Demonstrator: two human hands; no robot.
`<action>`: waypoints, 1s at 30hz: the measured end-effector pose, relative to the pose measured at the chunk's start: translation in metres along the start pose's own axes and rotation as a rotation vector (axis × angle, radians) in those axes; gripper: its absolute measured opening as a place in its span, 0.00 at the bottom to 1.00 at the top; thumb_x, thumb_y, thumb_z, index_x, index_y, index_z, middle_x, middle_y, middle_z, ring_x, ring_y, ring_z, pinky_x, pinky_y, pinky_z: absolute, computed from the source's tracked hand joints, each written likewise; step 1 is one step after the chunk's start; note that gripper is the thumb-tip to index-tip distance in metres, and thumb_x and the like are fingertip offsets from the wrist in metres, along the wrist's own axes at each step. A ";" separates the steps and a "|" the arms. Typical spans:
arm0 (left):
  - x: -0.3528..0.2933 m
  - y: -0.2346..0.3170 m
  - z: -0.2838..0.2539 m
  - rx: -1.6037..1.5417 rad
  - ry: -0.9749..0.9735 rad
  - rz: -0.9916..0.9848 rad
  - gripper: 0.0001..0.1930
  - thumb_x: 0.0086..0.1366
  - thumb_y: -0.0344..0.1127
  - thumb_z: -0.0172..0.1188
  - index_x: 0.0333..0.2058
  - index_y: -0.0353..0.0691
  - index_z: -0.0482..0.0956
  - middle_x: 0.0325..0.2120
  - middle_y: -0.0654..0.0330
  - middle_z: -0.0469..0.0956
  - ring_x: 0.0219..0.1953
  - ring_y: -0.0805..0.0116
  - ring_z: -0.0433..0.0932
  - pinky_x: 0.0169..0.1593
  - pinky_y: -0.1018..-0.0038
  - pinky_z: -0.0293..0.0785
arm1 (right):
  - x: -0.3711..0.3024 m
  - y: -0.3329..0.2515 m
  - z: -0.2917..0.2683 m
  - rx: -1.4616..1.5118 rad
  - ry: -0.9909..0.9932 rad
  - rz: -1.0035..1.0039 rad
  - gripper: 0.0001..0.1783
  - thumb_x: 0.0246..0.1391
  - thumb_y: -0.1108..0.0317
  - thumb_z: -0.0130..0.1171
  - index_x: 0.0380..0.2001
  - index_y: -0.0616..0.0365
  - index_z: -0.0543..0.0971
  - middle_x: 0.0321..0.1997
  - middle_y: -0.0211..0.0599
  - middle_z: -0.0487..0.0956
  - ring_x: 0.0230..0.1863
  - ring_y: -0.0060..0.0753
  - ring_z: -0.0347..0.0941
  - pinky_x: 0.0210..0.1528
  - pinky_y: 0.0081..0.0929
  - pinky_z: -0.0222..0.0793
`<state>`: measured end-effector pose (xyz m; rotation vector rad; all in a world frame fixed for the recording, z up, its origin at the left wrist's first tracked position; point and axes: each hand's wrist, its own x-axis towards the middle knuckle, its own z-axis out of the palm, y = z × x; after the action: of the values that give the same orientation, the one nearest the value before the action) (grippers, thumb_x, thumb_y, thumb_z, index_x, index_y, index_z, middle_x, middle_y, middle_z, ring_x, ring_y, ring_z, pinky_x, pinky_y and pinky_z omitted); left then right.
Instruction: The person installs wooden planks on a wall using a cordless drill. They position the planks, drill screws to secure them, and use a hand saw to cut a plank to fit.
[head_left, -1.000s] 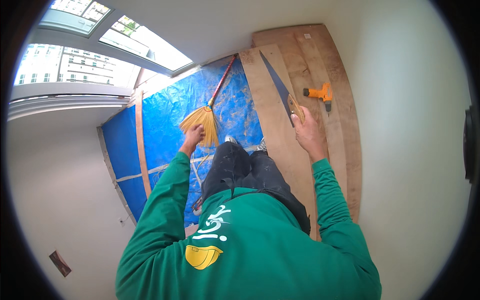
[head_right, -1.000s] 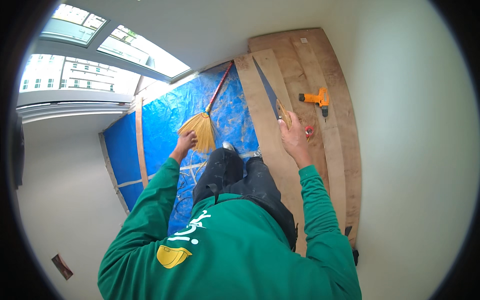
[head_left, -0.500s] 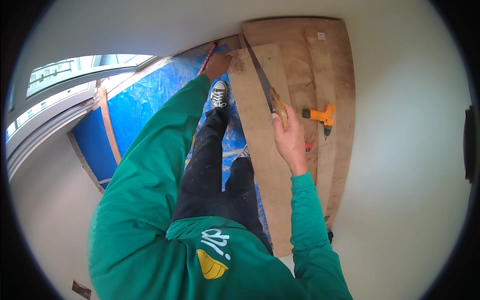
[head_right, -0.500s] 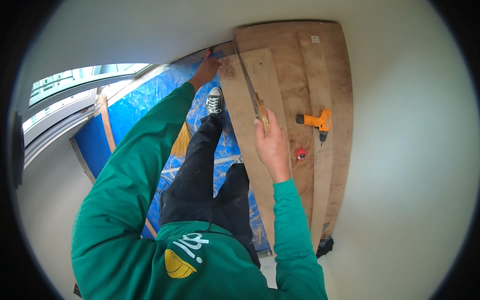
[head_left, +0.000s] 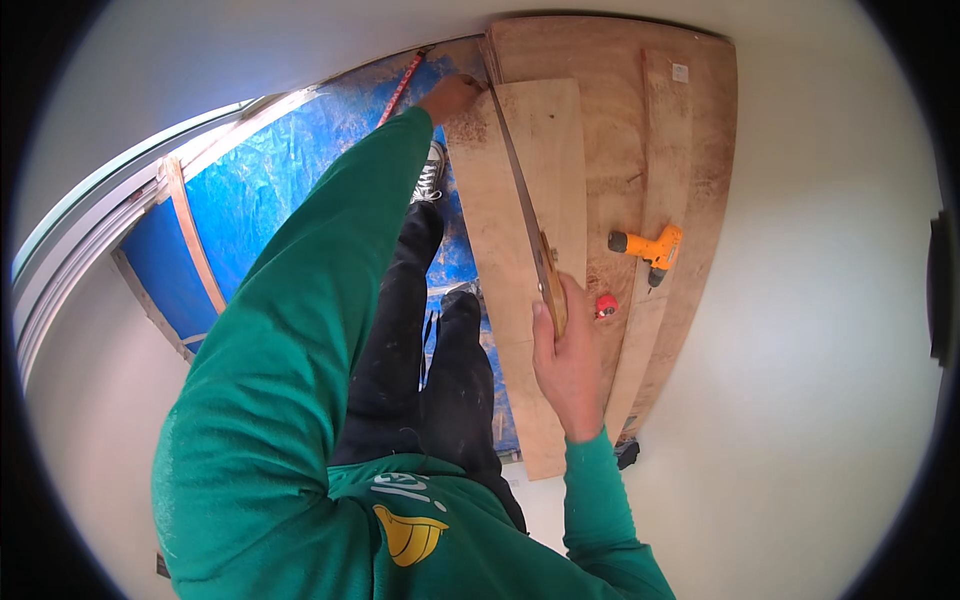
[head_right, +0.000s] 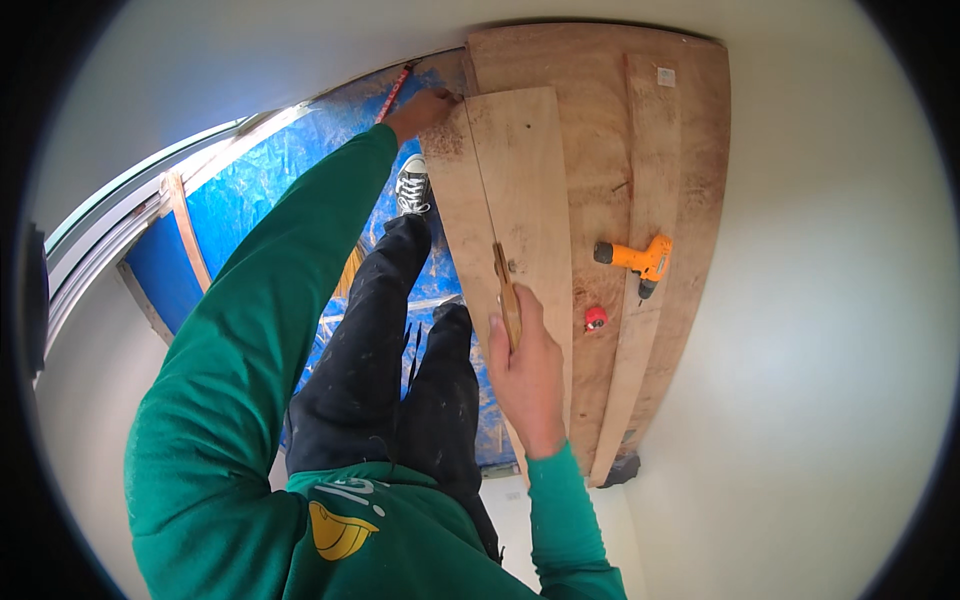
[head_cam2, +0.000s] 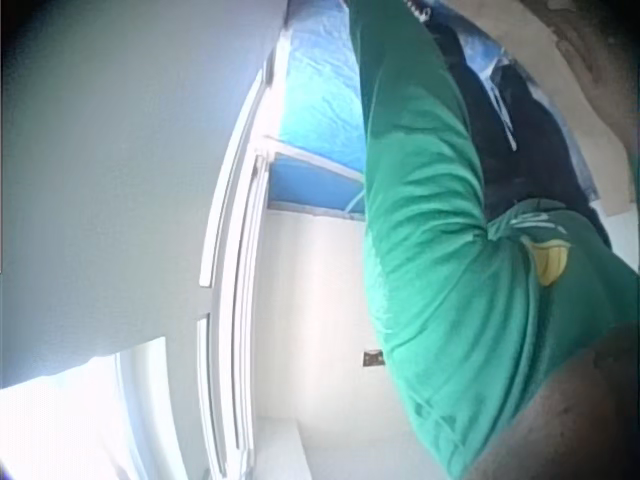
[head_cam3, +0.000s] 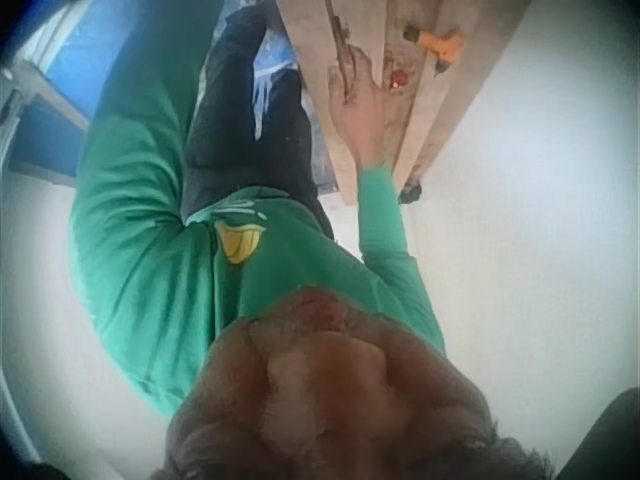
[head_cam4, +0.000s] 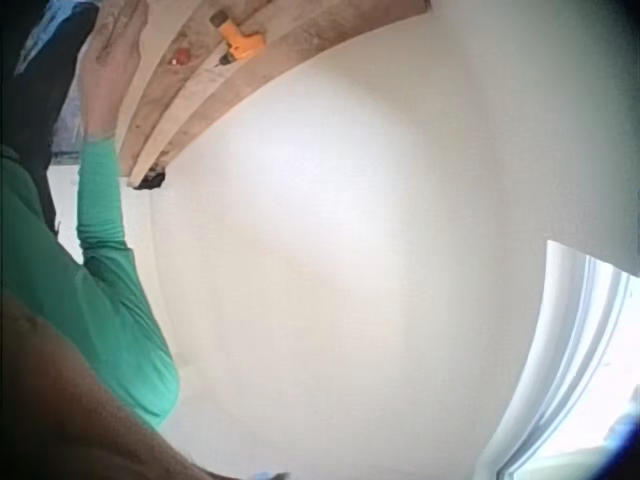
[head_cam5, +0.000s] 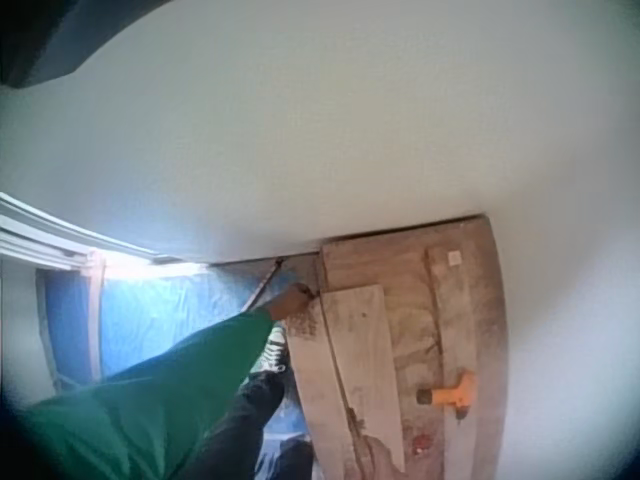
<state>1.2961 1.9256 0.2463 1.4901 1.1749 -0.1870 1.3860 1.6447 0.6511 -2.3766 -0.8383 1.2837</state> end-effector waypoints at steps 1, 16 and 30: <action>-0.002 0.000 -0.001 0.037 0.016 0.033 0.25 0.75 0.53 0.61 0.55 0.39 0.89 0.52 0.42 0.88 0.55 0.39 0.87 0.59 0.54 0.82 | -0.008 -0.001 -0.003 0.026 0.028 -0.020 0.24 0.75 0.66 0.59 0.68 0.59 0.72 0.46 0.67 0.85 0.45 0.73 0.84 0.43 0.54 0.80; 0.018 -0.015 0.003 0.700 -0.006 0.378 0.17 0.68 0.34 0.59 0.52 0.42 0.90 0.49 0.45 0.89 0.51 0.44 0.89 0.56 0.57 0.86 | -0.051 0.001 -0.008 -0.112 0.027 -0.016 0.28 0.72 0.69 0.62 0.71 0.58 0.70 0.47 0.66 0.86 0.45 0.71 0.86 0.44 0.55 0.82; 0.026 -0.029 -0.003 0.633 0.000 0.487 0.19 0.63 0.38 0.67 0.53 0.42 0.88 0.46 0.47 0.89 0.50 0.45 0.88 0.54 0.55 0.85 | -0.015 0.011 0.008 0.038 0.006 -0.051 0.26 0.74 0.68 0.59 0.70 0.59 0.69 0.43 0.65 0.86 0.41 0.70 0.86 0.39 0.57 0.80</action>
<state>1.2863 1.9374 0.2102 2.2847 0.7420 -0.2358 1.3769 1.6266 0.6507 -2.3130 -0.8594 1.2603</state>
